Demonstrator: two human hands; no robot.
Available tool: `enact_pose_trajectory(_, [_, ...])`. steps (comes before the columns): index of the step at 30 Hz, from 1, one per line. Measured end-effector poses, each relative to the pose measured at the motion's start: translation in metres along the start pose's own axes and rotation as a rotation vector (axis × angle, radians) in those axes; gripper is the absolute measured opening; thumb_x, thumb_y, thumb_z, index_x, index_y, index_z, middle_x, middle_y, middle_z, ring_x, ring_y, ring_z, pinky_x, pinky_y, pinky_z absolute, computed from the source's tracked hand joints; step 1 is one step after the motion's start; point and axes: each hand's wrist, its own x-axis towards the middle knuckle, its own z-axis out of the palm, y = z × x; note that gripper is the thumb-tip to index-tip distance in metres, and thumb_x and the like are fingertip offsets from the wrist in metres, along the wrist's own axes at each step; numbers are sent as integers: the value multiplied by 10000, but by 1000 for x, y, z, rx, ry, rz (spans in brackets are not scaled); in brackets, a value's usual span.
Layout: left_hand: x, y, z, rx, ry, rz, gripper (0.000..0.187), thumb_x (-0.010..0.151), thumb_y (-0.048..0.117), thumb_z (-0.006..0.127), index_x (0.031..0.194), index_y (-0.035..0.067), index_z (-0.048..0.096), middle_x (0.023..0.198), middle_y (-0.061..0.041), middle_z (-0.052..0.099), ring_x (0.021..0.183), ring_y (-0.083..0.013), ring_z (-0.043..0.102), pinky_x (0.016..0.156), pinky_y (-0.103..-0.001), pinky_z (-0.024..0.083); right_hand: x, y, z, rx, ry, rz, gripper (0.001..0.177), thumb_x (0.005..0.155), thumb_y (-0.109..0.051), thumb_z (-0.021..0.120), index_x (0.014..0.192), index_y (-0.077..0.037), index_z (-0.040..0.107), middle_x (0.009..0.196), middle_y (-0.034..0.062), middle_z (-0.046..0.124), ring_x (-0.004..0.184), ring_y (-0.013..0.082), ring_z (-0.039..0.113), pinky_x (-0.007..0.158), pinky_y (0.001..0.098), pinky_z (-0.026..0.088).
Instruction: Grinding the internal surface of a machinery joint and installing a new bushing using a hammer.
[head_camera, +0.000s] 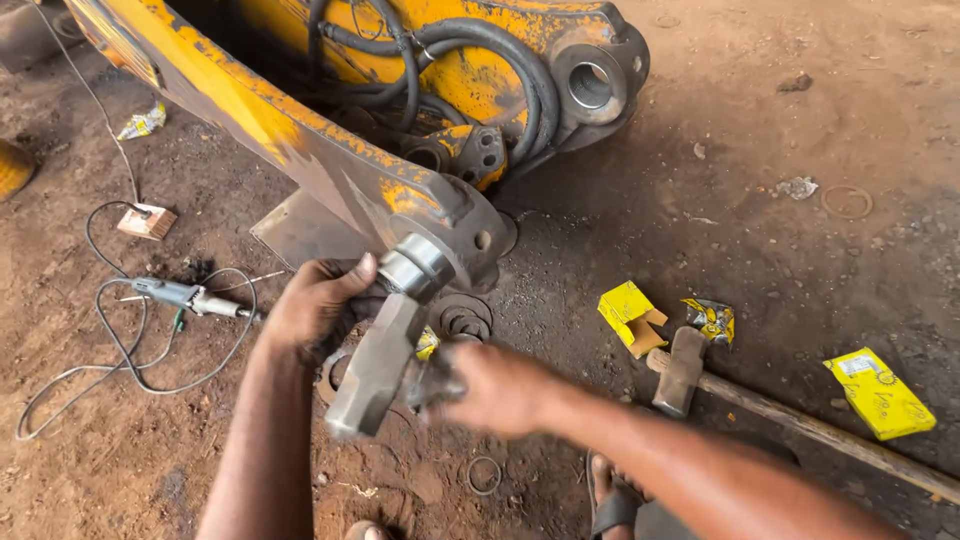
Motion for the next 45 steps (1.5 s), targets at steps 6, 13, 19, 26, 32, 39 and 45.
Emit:
enact_pose_trajectory(6, [-1,2,5,-15,33,37,453,911,279,713,1043,-154,710,903,-207,762,763,-250,739,739,-392,616,-2,5,2,142,47,12,348,891,-424,629,1044,-115,681,822,94,719,665,241,702,615,411,608])
enact_pose_trajectory(13, [-7,2,7,1,-2,56,428,903,273,696,1027,-136,725,901,-178,789,798,-232,769,782,-364,631,-2,0,-19,281,126,24,360,841,-369,754,1008,-69,648,843,90,759,722,220,713,677,408,604])
enact_pose_trajectory(19, [0,-6,3,52,37,54,451,946,301,695,1008,-144,736,871,-193,764,736,-230,728,719,-370,583,-10,-11,2,63,179,18,316,859,-328,749,1039,-80,671,876,65,761,759,211,744,697,409,591])
enact_pose_trajectory(26, [5,6,3,124,-10,83,443,919,318,697,990,-117,742,890,-171,786,767,-232,767,747,-364,638,-5,36,31,-426,-68,-308,229,902,-375,697,893,-149,661,751,23,692,689,205,690,657,409,566])
enact_pose_trajectory(32, [-4,-5,8,496,77,228,330,946,252,726,1033,-58,800,858,-135,813,760,-179,722,741,-339,590,-9,-1,-19,217,-11,268,473,868,-343,792,1253,-162,584,672,29,629,600,231,610,603,471,543])
enact_pose_trajectory(39, [-7,8,18,409,173,157,302,894,238,724,1020,-29,789,782,-96,799,667,-160,740,648,-322,588,-21,-6,1,54,19,-32,421,879,-362,788,1100,-55,602,788,82,689,741,206,686,708,456,580])
enact_pose_trajectory(45, [-26,36,37,765,351,79,319,881,336,736,1006,51,811,719,-97,782,627,-157,729,619,-339,559,-2,-4,-32,24,19,229,408,784,-277,776,1052,-12,622,765,122,717,689,228,704,662,460,605])
